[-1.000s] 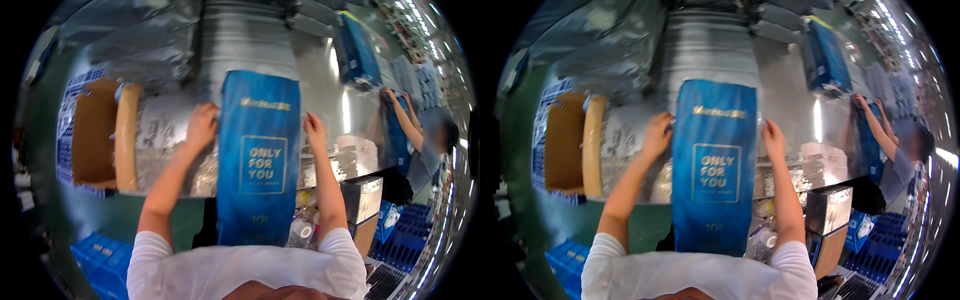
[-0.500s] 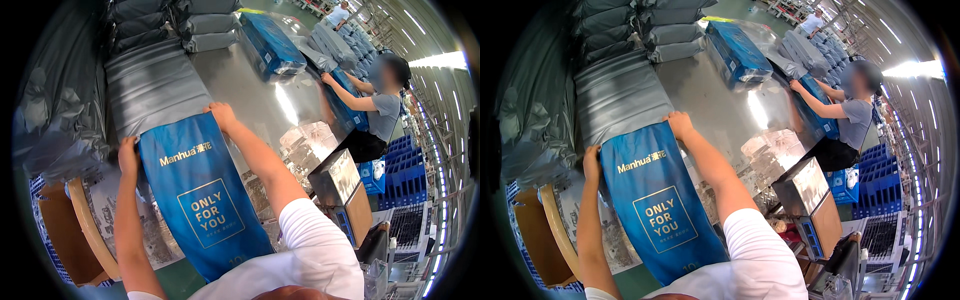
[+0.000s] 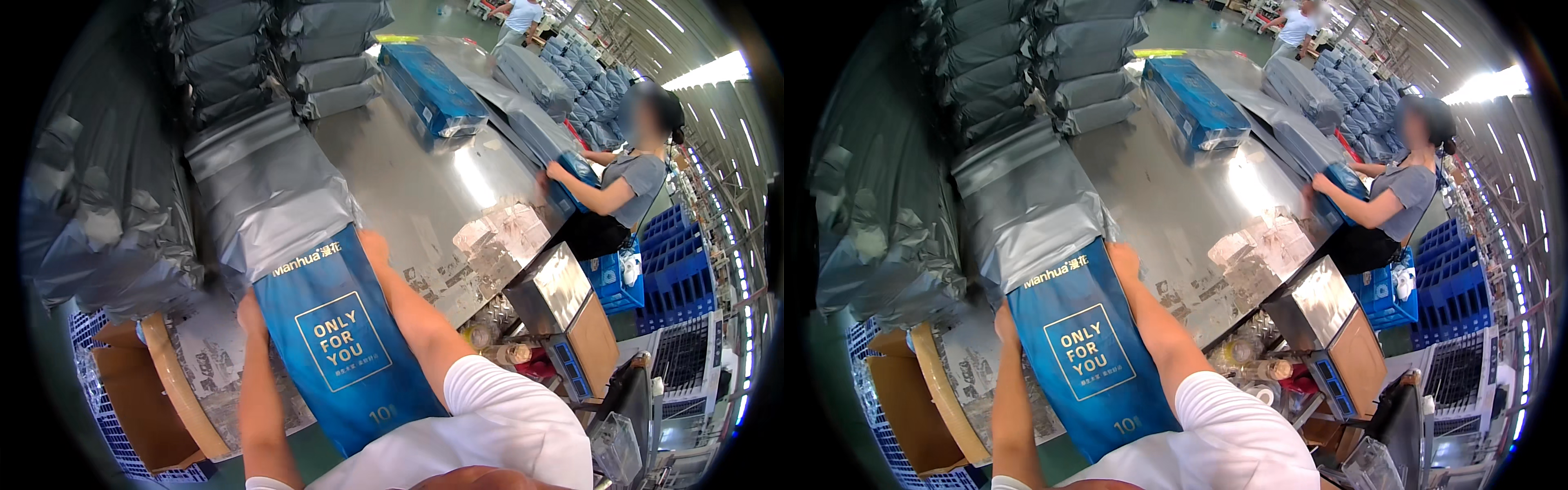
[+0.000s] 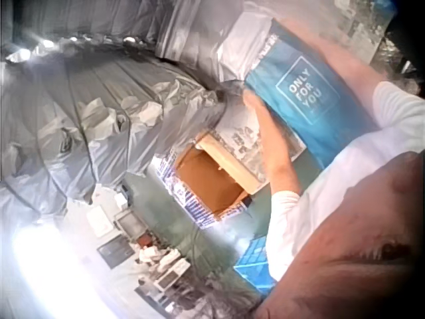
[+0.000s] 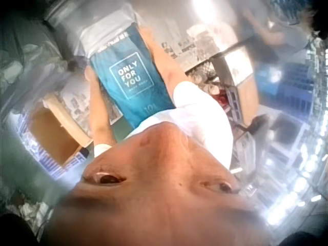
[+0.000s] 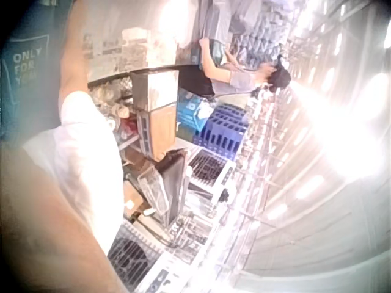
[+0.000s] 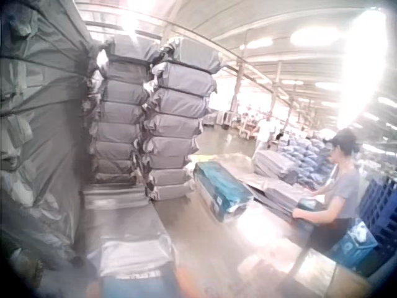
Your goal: The person repeatedly picks up gray poly mailers, inserts blue product packages into them, and seals the mailers on a metal workbench. The person stacks the sealed packages on the table.
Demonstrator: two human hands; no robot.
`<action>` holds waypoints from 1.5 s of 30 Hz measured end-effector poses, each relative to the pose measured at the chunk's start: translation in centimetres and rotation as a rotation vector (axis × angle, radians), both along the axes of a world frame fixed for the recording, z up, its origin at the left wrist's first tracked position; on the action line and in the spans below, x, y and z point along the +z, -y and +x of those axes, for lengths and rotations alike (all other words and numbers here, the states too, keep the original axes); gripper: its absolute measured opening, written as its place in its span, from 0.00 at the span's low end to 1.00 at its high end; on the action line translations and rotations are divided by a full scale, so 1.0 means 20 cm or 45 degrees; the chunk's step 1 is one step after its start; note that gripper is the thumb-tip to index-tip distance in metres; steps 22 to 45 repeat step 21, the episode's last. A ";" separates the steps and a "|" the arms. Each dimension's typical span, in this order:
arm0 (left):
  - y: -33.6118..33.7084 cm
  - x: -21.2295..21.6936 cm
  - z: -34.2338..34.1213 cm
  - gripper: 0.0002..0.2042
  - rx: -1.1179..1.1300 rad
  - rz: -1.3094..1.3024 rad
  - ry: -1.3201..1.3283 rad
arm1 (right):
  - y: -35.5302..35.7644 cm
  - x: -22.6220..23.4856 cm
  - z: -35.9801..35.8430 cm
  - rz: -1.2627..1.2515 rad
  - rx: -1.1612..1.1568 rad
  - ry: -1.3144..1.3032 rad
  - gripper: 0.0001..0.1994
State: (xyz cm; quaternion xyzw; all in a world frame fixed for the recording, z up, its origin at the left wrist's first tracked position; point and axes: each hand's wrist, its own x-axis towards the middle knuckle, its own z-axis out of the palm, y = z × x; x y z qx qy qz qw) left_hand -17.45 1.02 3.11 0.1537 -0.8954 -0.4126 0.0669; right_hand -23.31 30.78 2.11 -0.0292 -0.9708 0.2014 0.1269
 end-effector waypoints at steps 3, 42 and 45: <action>0.00 0.08 0.06 0.10 -0.200 -0.361 0.076 | -0.02 0.05 0.12 -0.020 0.031 0.085 0.10; 0.11 0.07 1.36 0.12 -0.616 -0.360 0.359 | -0.34 -0.11 1.22 -0.047 1.173 0.924 0.25; 0.11 0.07 1.36 0.12 -0.616 -0.360 0.359 | -0.34 -0.11 1.22 -0.047 1.173 0.924 0.25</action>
